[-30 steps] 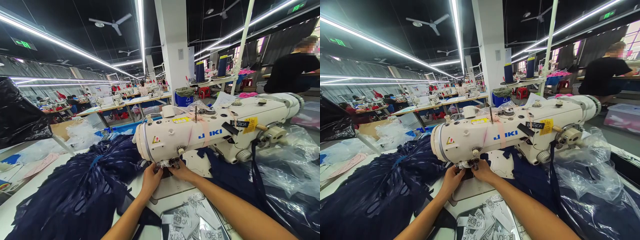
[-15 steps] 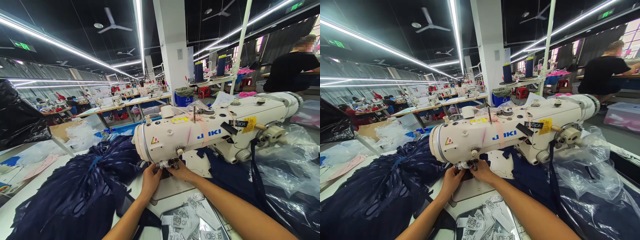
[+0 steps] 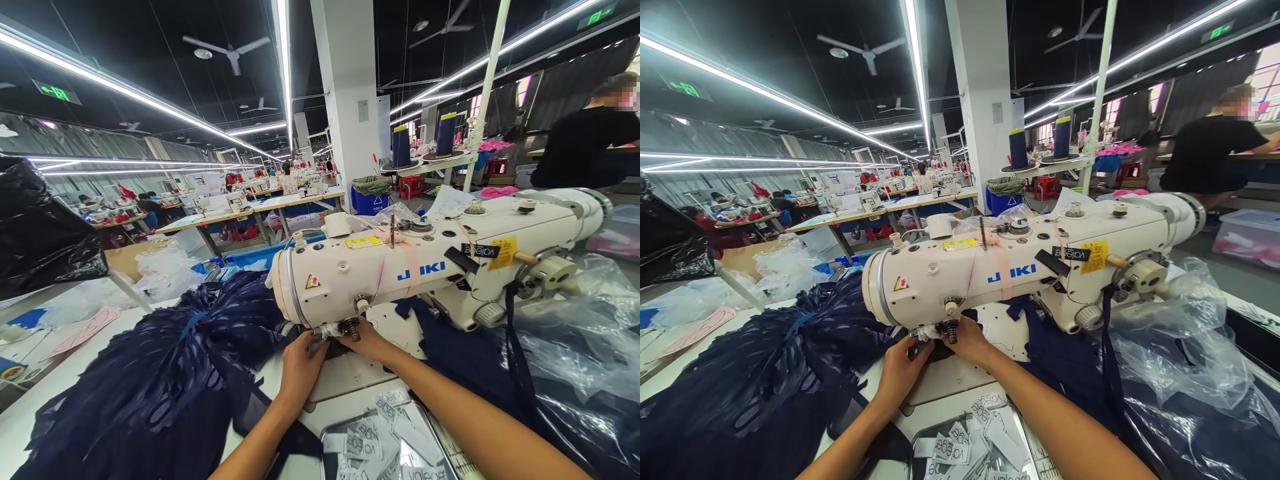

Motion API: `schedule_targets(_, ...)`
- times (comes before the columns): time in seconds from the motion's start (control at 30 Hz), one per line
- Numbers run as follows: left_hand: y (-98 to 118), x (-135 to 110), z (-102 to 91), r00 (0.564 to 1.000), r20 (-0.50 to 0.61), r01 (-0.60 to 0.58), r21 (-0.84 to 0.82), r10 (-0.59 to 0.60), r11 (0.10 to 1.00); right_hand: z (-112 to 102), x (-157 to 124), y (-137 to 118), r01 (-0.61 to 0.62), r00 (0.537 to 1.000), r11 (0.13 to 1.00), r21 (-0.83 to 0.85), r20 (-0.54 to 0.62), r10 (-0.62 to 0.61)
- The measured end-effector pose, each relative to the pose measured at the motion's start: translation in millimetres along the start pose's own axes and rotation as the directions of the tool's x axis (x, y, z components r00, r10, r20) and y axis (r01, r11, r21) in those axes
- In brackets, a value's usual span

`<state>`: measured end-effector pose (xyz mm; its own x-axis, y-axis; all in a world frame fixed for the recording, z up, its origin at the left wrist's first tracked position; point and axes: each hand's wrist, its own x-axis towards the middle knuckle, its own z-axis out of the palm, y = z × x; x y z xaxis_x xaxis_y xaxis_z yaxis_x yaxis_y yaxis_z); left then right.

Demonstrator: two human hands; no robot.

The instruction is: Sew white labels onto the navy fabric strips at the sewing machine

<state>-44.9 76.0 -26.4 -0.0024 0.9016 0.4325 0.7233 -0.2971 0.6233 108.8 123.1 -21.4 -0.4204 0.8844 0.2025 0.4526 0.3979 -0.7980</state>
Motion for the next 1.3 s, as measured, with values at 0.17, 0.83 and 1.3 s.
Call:
schedule_targets(0.17,3,-16,-8.2,0.908,0.281,-0.327,0.007,0.312,0.945,-32,-8,-8,-0.024,0.935,0.999,0.030,0.354,0.012)
schedule_targets(0.83,5,-13,-1.7,0.869,0.297,-0.397,-0.056,0.395,0.916,-33,-28,-6,-0.031,0.924,0.997,-0.071,0.378,0.056)
schedule_targets(1.3,10,-11,-5.0,0.758,0.178,-0.645,0.065,0.628,0.761,-124,-111,-1,-0.155,0.975,0.873,-0.463,-0.212,0.061)
